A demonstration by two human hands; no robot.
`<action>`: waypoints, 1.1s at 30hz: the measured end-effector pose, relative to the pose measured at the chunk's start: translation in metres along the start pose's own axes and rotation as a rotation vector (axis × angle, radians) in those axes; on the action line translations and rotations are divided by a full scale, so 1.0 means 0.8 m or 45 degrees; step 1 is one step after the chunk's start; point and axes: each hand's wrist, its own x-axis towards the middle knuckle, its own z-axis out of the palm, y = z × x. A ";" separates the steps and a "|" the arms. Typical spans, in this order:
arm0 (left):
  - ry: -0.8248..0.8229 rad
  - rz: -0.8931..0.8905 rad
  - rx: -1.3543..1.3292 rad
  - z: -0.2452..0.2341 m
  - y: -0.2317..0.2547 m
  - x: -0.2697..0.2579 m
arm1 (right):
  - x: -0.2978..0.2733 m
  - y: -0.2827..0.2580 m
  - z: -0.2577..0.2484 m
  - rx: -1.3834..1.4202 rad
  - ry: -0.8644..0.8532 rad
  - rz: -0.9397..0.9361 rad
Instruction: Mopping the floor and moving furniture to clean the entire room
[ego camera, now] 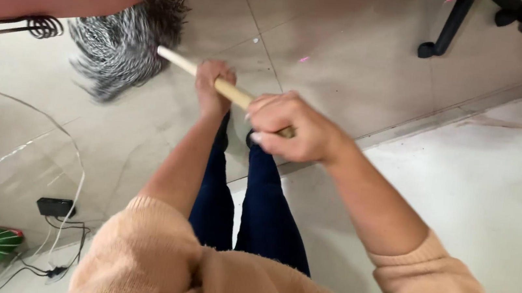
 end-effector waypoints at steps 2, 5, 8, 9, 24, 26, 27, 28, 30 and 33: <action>-0.136 0.305 0.424 0.095 0.030 -0.006 | -0.017 -0.030 -0.034 -0.041 0.026 -0.006; -0.391 0.748 1.116 0.162 -0.018 0.018 | -0.045 -0.082 -0.073 -0.146 0.075 -0.005; -0.622 0.937 1.279 0.230 -0.081 0.022 | -0.080 -0.131 -0.093 -0.283 0.182 0.049; -0.743 1.004 1.150 0.262 -0.099 0.022 | -0.091 -0.146 -0.097 -0.380 0.265 0.090; -1.628 0.061 1.638 0.314 -0.086 -0.148 | -0.361 -0.100 0.009 -0.629 1.143 0.019; -1.653 0.105 1.706 0.262 -0.063 -0.142 | -0.330 -0.084 0.058 -0.535 1.246 0.019; -1.653 0.136 1.763 0.235 -0.052 -0.140 | -0.317 -0.076 0.085 -0.429 1.325 0.031; -1.688 0.145 1.772 0.199 -0.039 -0.133 | -0.297 -0.064 0.114 -0.435 1.358 0.018; -1.728 0.360 1.788 0.128 -0.013 -0.118 | -0.254 -0.041 0.172 -0.573 1.196 -0.065; -1.691 0.689 1.738 0.001 0.025 -0.097 | -0.129 -0.046 0.255 -0.914 1.007 -0.392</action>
